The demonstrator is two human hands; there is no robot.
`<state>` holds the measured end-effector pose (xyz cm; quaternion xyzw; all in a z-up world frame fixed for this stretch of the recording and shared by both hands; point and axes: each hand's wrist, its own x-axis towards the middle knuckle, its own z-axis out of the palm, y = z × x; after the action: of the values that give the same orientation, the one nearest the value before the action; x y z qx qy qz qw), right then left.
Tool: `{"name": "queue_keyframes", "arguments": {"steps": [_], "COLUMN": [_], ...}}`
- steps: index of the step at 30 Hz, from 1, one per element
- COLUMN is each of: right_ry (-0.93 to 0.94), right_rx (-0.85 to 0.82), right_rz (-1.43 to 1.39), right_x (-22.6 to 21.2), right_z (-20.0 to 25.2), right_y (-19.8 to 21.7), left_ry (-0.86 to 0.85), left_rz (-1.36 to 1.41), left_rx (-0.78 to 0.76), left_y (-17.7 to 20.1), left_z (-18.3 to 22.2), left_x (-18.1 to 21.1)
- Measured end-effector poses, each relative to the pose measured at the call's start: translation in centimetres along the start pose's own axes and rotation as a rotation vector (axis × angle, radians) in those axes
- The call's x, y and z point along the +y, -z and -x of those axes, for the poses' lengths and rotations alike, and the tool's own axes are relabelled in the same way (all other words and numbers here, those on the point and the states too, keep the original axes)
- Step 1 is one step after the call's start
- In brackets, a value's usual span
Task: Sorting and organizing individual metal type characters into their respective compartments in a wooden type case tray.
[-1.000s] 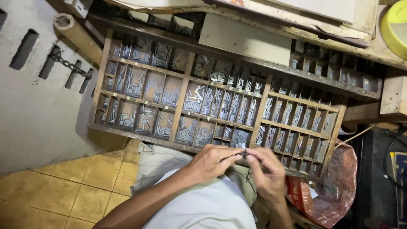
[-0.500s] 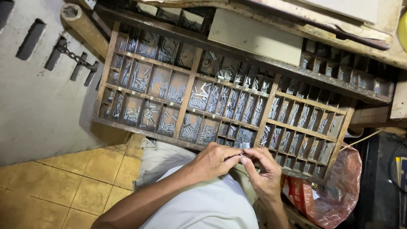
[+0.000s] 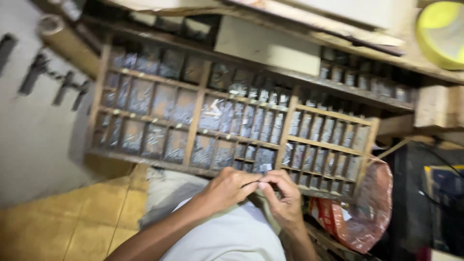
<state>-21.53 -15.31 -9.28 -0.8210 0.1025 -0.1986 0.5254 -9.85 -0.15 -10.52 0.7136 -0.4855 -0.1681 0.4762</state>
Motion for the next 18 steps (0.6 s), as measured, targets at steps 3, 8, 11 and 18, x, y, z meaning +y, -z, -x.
{"name": "queue_keyframes", "arguments": {"steps": [3, 8, 11, 18], "right_ry": [-0.114, -0.549, -0.395, -0.189], "right_rx": [-0.010, 0.154, 0.268, 0.412], "right_rz": [0.072, 0.311, 0.470, 0.311], "right_x": [1.5, 7.4, 10.3, -1.7], "right_z": [0.4, 1.3, 1.6, -6.3], "right_y": [1.5, 6.6, 8.3, 7.1], "left_ry": [0.089, 0.149, 0.210, 0.219], "left_rz": [-0.043, -0.052, -0.022, 0.175], "left_rx": [-0.074, -0.116, -0.154, -0.082], "left_y": [-0.3, -0.5, -1.8, 2.5], "left_z": [0.2, 0.6, 1.2, -0.5], "left_x": [-0.6, -1.1, -1.8, 1.1]}}
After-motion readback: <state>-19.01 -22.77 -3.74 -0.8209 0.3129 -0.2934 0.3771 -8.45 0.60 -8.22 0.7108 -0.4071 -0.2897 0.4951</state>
